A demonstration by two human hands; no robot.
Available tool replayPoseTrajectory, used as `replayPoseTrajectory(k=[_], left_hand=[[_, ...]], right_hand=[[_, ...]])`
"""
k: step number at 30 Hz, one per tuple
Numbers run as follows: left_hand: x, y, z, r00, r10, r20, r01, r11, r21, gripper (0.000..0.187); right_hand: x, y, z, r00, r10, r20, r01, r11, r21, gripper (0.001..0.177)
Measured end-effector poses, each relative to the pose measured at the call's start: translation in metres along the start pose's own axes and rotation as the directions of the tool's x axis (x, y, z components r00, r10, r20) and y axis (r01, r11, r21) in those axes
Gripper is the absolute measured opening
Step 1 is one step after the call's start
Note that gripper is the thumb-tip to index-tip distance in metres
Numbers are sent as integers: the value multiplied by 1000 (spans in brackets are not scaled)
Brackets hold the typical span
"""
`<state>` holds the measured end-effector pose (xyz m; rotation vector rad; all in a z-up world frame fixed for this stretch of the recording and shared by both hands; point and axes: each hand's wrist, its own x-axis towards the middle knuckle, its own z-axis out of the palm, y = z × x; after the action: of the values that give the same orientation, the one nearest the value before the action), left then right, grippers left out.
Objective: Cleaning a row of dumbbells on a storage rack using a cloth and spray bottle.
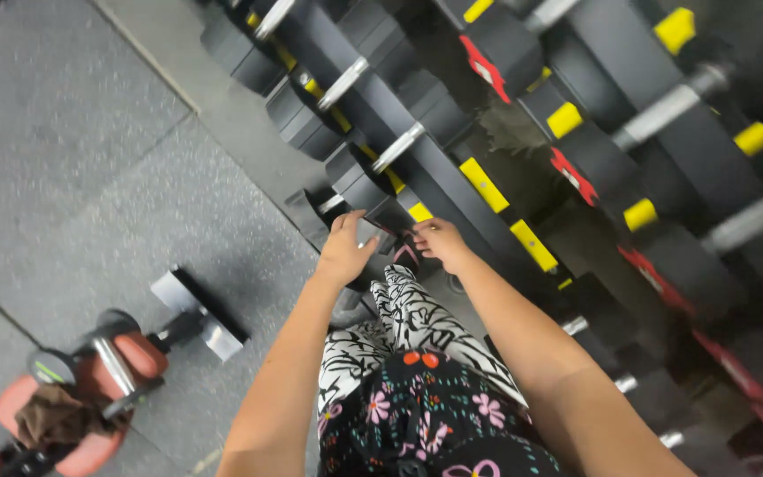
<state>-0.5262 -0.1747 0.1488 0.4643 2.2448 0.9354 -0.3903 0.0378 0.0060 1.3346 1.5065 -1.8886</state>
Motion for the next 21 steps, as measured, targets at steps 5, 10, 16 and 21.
replayPoseTrajectory(k=[5, 10, 16, 21], left_hand=[[34, -33, 36, 989, -86, -122, 78, 994, -72, 68], [77, -55, 55, 929, -286, -232, 259, 955, -142, 78], [136, -104, 80, 801, -393, -452, 322, 919, -229, 93], [188, -82, 60, 744, -591, -310, 517, 804, -293, 107]], right_hand=[[59, 13, -26, 999, 31, 9, -32, 999, 43, 19], [115, 14, -33, 1000, -11, -26, 16, 984, 180, 18], [164, -16, -15, 992, 43, -119, 7, 921, 388, 28], [226, -27, -3, 992, -31, -119, 84, 880, 467, 36]])
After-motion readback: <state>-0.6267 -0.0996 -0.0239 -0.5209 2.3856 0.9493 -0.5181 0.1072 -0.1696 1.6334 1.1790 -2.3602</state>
